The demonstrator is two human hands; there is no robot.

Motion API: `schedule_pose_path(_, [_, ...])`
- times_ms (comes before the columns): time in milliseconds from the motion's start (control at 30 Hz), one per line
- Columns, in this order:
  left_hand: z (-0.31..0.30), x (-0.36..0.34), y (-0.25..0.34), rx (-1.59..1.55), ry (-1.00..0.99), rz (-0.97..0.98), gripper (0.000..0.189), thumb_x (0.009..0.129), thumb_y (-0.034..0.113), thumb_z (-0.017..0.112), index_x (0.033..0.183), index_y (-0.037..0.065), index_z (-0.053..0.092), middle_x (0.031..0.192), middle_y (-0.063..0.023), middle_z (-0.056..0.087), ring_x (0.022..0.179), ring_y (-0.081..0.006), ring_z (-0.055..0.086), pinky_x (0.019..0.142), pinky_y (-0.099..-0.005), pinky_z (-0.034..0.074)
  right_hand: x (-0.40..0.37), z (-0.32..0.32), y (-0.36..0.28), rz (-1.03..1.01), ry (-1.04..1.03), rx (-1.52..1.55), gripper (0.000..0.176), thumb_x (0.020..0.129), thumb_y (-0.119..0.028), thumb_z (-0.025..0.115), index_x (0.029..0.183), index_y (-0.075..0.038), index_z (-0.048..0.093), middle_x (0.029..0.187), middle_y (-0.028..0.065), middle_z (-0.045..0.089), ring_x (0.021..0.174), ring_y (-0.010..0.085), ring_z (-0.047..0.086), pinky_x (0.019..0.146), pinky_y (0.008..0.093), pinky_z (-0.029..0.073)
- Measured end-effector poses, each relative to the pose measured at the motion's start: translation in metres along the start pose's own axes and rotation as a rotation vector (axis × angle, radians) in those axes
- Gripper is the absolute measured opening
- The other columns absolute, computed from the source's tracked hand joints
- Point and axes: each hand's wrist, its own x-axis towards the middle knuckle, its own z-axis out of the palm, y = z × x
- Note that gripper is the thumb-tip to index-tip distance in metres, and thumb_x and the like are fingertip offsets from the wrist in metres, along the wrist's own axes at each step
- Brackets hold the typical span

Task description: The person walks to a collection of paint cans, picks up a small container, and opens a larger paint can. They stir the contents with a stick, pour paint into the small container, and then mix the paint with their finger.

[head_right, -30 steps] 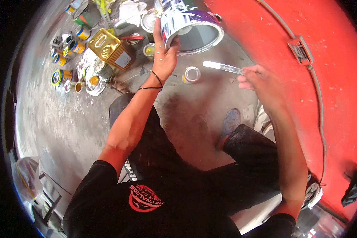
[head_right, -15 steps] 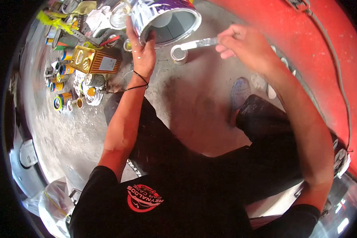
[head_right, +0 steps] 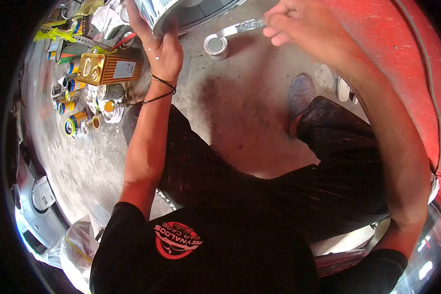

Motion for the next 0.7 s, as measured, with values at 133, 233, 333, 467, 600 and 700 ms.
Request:
schedule_pose_path(133, [-0.002,0.002,0.004,-0.017,-0.006,-0.001,0.085,0.104,-0.002,0.06,0.177,0.003,0.016,0.176,-0.0204,0.034,0.16,-0.0338,0.035,0.131,-0.0433,0.026,0.001,-0.003,0.004,0.003,-0.018,0.037,0.038,0.112,-0.032,0.064,0.131,0.0,0.07,0.119,0.0144,0.079,0.099,0.0162,0.076,0.096,0.033,0.057])
schedule_pose_path(233, [-0.001,0.001,0.006,-0.031,0.003,-0.015,0.085,0.105,-0.002,0.06,0.177,0.004,0.016,0.175,-0.0204,0.035,0.16,-0.0336,0.035,0.131,-0.0434,0.027,0.002,-0.002,0.003,0.006,-0.022,0.029,0.039,0.111,-0.033,0.065,0.131,0.001,0.069,0.12,0.0153,0.078,0.1,0.0175,0.076,0.097,0.0334,0.057])
schedule_pose_path(333, [-0.001,-0.002,0.004,-0.038,0.008,-0.028,0.084,0.105,-0.002,0.06,0.177,0.004,0.016,0.175,-0.0205,0.035,0.16,-0.0334,0.035,0.131,-0.0433,0.027,0.003,0.0,0.003,0.021,-0.024,0.021,0.04,0.111,-0.034,0.065,0.132,0.001,0.069,0.12,0.0153,0.078,0.101,0.0182,0.076,0.098,0.0336,0.057])
schedule_pose_path(467, [0.0,-0.004,0.005,-0.036,0.007,-0.053,0.085,0.105,-0.002,0.06,0.177,0.003,0.016,0.175,-0.0209,0.034,0.161,-0.0334,0.034,0.131,-0.0432,0.027,0.006,0.002,0.009,0.026,-0.033,0.037,0.041,0.111,-0.033,0.064,0.132,0.002,0.069,0.12,0.016,0.078,0.102,0.019,0.076,0.098,0.034,0.057])
schedule_pose_path(600, [-0.001,-0.008,0.004,-0.028,-0.005,-0.066,0.086,0.104,-0.003,0.06,0.177,0.002,0.015,0.176,-0.0211,0.032,0.162,-0.0335,0.032,0.132,-0.0432,0.025,0.005,0.003,0.007,0.04,-0.022,0.062,0.041,0.111,-0.031,0.064,0.133,0.003,0.068,0.12,0.0167,0.078,0.103,0.0198,0.077,0.099,0.0342,0.058])
schedule_pose_path(700, [-0.001,-0.009,0.004,-0.054,-0.012,-0.059,0.086,0.102,-0.005,0.059,0.176,0.0,0.015,0.177,-0.0208,0.03,0.164,-0.0333,0.029,0.134,-0.0427,0.022,0.006,0.002,0.011,0.032,-0.023,0.072,0.042,0.11,-0.03,0.064,0.135,0.004,0.067,0.121,0.0171,0.078,0.104,0.02,0.077,0.1,0.0342,0.058])
